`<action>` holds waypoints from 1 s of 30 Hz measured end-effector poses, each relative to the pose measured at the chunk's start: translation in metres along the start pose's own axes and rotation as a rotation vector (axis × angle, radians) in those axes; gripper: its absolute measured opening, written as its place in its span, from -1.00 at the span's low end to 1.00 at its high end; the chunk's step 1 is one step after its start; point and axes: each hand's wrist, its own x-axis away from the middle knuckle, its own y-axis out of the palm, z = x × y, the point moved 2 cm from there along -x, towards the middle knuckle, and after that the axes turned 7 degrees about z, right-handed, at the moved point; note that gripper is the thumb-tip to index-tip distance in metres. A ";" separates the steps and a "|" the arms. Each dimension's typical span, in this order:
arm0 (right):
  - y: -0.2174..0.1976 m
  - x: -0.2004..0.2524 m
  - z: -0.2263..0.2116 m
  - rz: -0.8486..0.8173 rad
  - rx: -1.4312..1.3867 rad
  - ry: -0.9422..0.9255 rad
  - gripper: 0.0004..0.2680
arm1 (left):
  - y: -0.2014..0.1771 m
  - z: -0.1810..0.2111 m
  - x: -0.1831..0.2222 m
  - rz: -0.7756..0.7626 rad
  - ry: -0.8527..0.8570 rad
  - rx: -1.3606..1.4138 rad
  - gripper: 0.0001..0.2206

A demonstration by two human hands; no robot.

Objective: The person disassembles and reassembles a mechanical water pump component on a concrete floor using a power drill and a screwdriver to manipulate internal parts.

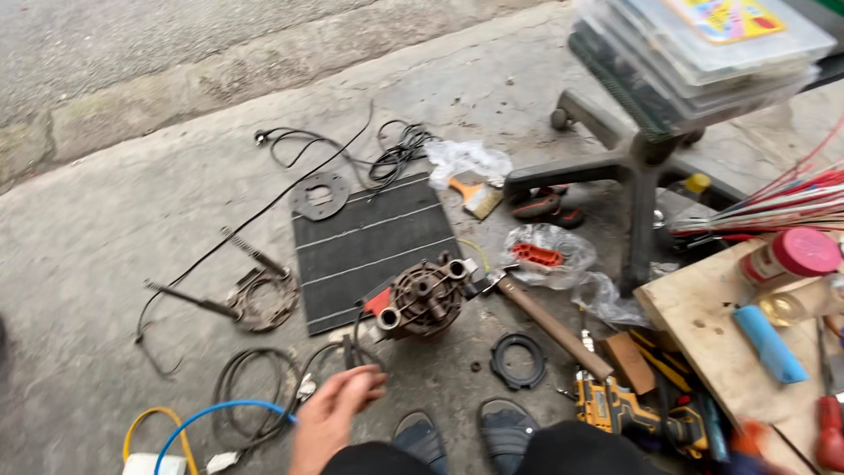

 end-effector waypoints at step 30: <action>0.272 0.111 0.141 -0.645 1.297 -0.406 -0.80 | -0.015 0.164 -0.100 -0.280 0.196 -0.469 -0.72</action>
